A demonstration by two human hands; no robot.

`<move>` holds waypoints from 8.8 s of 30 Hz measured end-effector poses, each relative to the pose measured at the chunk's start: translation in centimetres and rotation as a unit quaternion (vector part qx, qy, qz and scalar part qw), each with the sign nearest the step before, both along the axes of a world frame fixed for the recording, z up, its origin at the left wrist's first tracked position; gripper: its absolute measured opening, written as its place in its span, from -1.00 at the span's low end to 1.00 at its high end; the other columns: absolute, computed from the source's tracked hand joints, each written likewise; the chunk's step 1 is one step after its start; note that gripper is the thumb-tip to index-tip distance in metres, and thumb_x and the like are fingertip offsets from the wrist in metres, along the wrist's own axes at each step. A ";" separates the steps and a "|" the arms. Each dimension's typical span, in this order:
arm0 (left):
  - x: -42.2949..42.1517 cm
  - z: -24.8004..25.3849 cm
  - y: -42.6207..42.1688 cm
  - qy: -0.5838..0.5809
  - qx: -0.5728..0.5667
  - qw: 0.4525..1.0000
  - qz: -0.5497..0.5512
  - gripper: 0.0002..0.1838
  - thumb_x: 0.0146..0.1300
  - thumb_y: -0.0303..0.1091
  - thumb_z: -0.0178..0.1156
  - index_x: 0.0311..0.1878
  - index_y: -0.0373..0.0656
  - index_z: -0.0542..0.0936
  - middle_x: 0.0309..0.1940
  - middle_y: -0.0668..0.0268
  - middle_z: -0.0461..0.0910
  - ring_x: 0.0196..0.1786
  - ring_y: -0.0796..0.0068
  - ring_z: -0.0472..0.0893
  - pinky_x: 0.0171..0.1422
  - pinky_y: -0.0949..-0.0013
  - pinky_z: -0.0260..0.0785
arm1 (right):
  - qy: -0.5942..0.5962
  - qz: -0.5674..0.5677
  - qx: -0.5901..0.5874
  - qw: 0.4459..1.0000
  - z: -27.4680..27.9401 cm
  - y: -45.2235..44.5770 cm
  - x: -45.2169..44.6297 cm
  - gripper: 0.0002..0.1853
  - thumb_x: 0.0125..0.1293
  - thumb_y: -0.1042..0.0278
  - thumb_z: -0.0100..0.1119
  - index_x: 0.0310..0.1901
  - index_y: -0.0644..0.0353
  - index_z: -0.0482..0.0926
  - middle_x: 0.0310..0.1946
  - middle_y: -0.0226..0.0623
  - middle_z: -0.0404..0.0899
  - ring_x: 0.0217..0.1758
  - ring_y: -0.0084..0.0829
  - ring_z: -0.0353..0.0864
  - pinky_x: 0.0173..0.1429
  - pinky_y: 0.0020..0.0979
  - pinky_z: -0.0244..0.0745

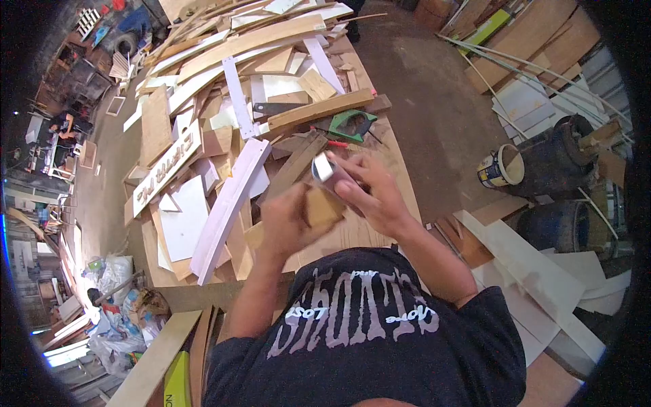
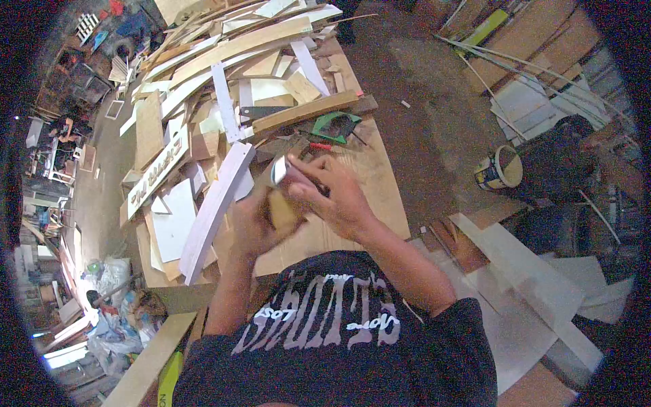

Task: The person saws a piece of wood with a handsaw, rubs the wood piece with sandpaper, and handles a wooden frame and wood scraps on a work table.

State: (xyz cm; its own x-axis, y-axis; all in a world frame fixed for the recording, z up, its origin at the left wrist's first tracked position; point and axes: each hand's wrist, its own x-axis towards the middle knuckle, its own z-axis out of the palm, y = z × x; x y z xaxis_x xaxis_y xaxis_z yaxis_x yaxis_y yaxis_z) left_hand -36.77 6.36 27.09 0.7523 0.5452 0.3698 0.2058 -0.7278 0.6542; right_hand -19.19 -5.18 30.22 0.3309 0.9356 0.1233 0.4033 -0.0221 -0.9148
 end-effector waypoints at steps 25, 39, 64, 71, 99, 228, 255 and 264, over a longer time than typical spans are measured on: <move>-1.4 1.3 -0.3 0.024 0.076 0.997 0.011 -0.35 -0.18 0.13 0.55 -0.17 -0.13 0.54 -0.40 0.19 0.56 -0.37 0.12 0.64 -0.34 0.14 0.45 | -0.125 -0.039 0.064 0.989 0.5 0.1 -2.4 -0.24 0.12 -0.05 0.45 0.31 0.21 0.54 -0.12 -0.09 0.55 -0.06 -0.20 0.58 0.06 -0.27 0.47; -1.7 1.1 2.0 -0.018 0.012 1.000 0.021 -0.38 -0.10 0.15 0.56 -0.16 -0.13 0.59 -0.44 0.25 0.56 -0.46 0.18 0.61 -0.37 0.22 0.45 | -0.152 -0.010 0.140 0.978 1.3 1.3 -3.6 -0.36 0.21 0.11 0.42 0.28 0.25 0.56 -0.07 -0.09 0.57 -0.06 -0.26 0.59 0.05 -0.34 0.49; -2.0 1.2 3.2 0.060 0.056 0.994 0.070 -0.32 -0.08 0.17 0.52 -0.05 -0.11 0.54 -0.32 0.18 0.63 -0.32 0.07 0.68 -0.30 0.10 0.50 | -0.176 -0.033 0.101 0.979 0.6 0.5 -4.6 -0.35 0.23 0.10 0.41 0.33 0.16 0.52 -0.05 -0.06 0.54 -0.05 -0.18 0.59 0.05 -0.22 0.51; -2.4 1.7 2.1 0.103 0.009 0.994 0.047 -0.33 -0.10 0.09 0.55 -0.04 -0.15 0.54 -0.30 0.16 0.64 -0.27 0.08 0.70 -0.29 0.16 0.53 | -0.163 -0.058 0.095 0.980 0.1 1.4 -4.4 -0.34 0.24 0.09 0.40 0.35 0.12 0.51 -0.06 -0.03 0.54 -0.06 -0.15 0.62 0.08 -0.24 0.53; -0.3 1.2 1.2 0.149 0.071 0.985 0.040 -0.38 -0.12 0.13 0.52 -0.15 -0.12 0.54 -0.40 0.17 0.59 -0.39 0.05 0.65 -0.33 0.07 0.49 | -0.091 -0.068 0.093 0.989 -2.4 0.2 -2.7 -0.41 0.37 0.01 0.25 0.32 0.20 0.53 -0.08 -0.04 0.55 -0.04 -0.19 0.59 0.10 -0.26 0.48; -13.8 0.5 8.0 -0.058 -0.047 0.997 0.024 -0.42 -0.09 0.15 0.54 -0.18 -0.10 0.63 -0.59 0.23 0.53 -0.52 0.16 0.59 -0.41 0.22 0.41 | -0.151 0.027 0.134 0.979 2.2 6.9 -15.6 -0.27 0.17 -0.12 0.40 0.26 0.23 0.59 -0.15 -0.10 0.54 -0.13 -0.23 0.58 0.02 -0.31 0.47; -9.6 1.2 4.0 0.005 -0.017 0.999 0.047 -0.40 -0.14 0.06 0.57 -0.11 -0.09 0.62 -0.47 0.21 0.60 -0.39 0.12 0.66 -0.30 0.18 0.47 | -0.141 0.002 0.139 0.980 0.9 4.6 -10.2 -0.26 0.15 -0.08 0.41 0.30 0.20 0.55 -0.15 -0.09 0.55 -0.11 -0.20 0.57 0.03 -0.27 0.48; -6.7 2.0 1.6 0.051 0.050 0.992 0.099 -0.34 -0.16 0.09 0.59 -0.07 -0.10 0.57 -0.44 0.21 0.62 -0.40 0.14 0.67 -0.32 0.17 0.48 | -0.126 0.019 0.162 0.979 1.0 2.1 -7.7 -0.28 0.13 0.01 0.48 0.30 0.20 0.56 -0.12 -0.15 0.53 -0.11 -0.30 0.56 0.00 -0.31 0.48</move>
